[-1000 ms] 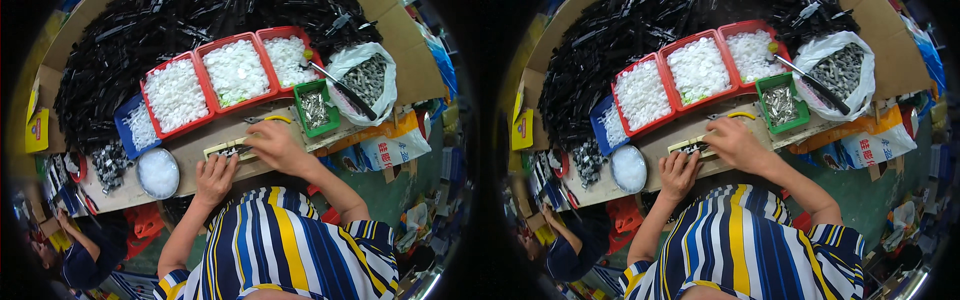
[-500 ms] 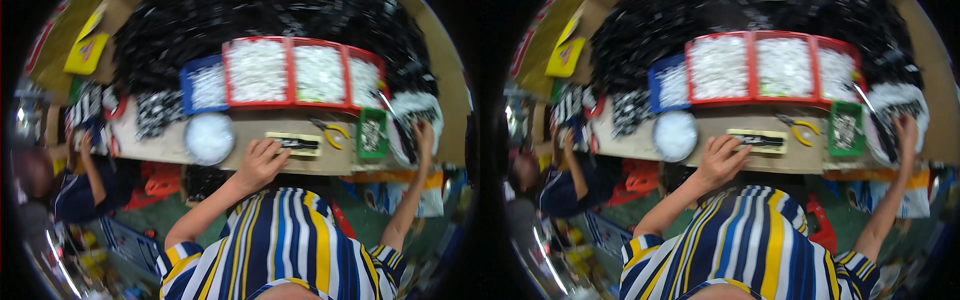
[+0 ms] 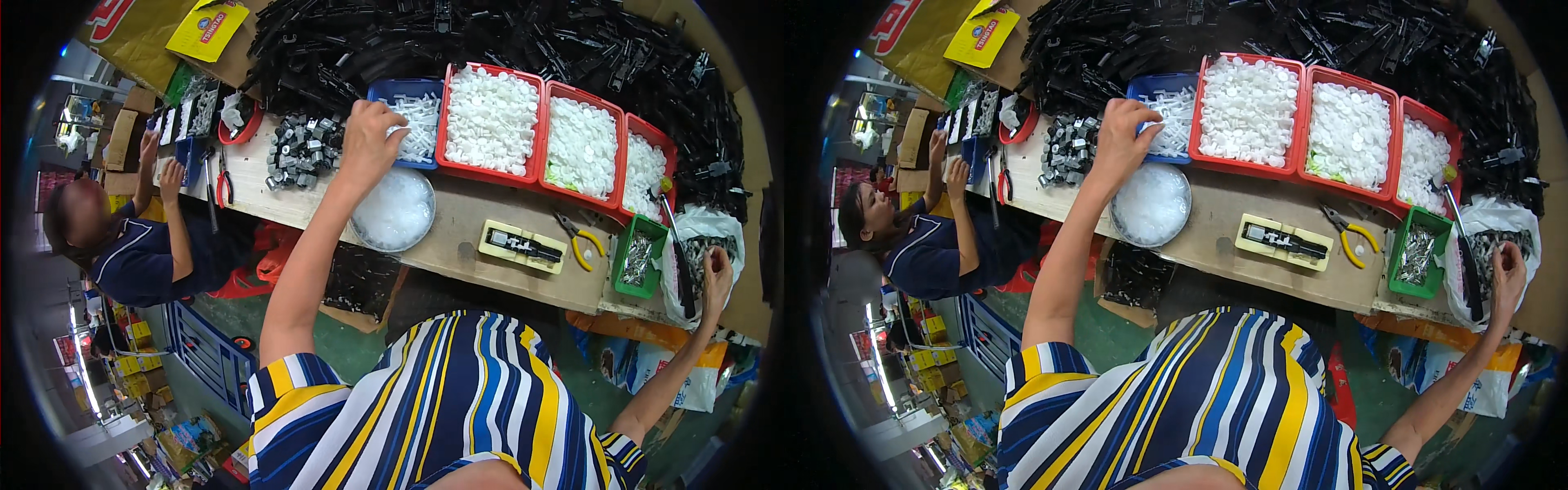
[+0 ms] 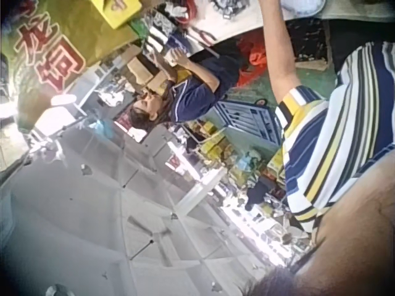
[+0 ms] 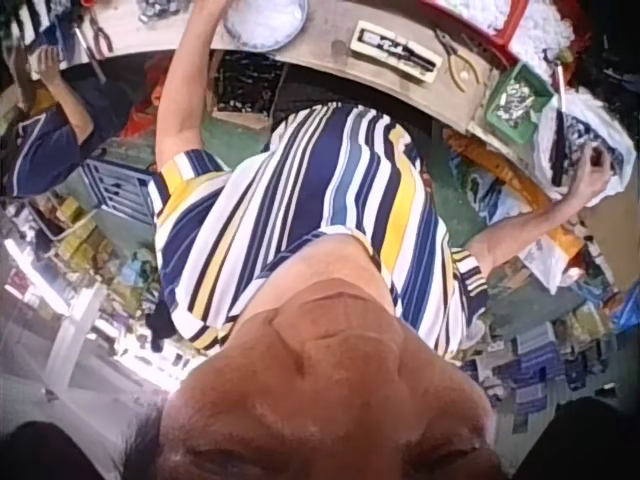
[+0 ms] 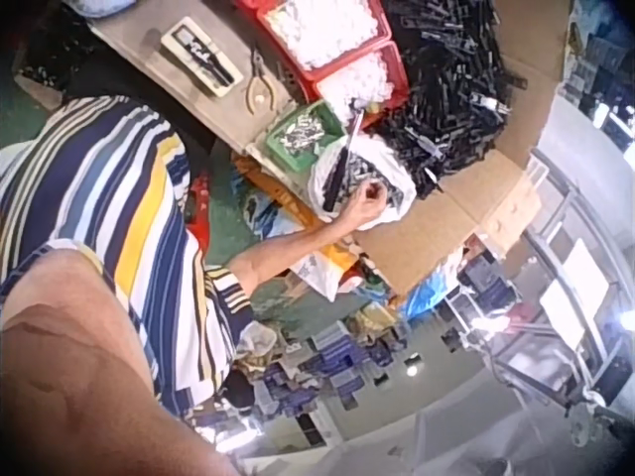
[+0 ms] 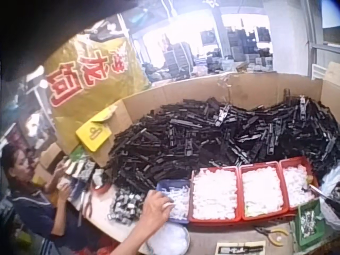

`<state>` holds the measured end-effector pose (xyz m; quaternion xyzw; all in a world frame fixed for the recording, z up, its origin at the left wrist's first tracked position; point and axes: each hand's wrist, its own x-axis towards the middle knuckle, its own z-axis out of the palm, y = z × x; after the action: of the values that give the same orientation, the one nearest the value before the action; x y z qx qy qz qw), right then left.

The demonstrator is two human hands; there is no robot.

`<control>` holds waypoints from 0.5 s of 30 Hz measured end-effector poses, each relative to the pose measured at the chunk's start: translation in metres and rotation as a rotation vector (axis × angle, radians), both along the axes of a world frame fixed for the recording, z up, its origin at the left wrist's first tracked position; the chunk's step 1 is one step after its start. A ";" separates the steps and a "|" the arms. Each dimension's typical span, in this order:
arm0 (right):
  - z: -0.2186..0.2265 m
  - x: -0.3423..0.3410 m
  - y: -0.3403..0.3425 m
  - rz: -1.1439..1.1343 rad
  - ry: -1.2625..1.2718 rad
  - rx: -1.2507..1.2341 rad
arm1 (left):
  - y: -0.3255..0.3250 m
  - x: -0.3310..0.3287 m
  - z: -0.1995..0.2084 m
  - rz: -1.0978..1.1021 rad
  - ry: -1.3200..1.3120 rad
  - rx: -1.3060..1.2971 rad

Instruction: The person assembles small padlocks at a workbench. They pick up a metal lock body, insert a white plastic component, and use pliers to secure a metal pin. The completed locks are placed into a pile on the table. This process is repeated continuously throughout the clip.

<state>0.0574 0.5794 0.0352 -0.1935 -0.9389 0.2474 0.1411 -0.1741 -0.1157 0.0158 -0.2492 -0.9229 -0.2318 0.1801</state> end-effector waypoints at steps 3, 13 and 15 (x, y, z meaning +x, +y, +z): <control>0.009 -0.001 -0.017 0.023 -0.019 -0.055 | 0.015 -0.013 -0.004 -0.034 -0.056 -0.036; 0.012 0.000 -0.036 0.035 -0.033 -0.053 | 0.030 -0.031 -0.009 -0.068 -0.135 -0.147; 0.011 -0.002 -0.043 0.041 -0.022 -0.107 | 0.029 -0.031 -0.010 -0.068 -0.073 -0.174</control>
<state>0.0558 0.5363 0.0465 -0.1844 -0.9295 0.2979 0.1152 -0.2056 -0.0864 0.0063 -0.2862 -0.9366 -0.1656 0.1159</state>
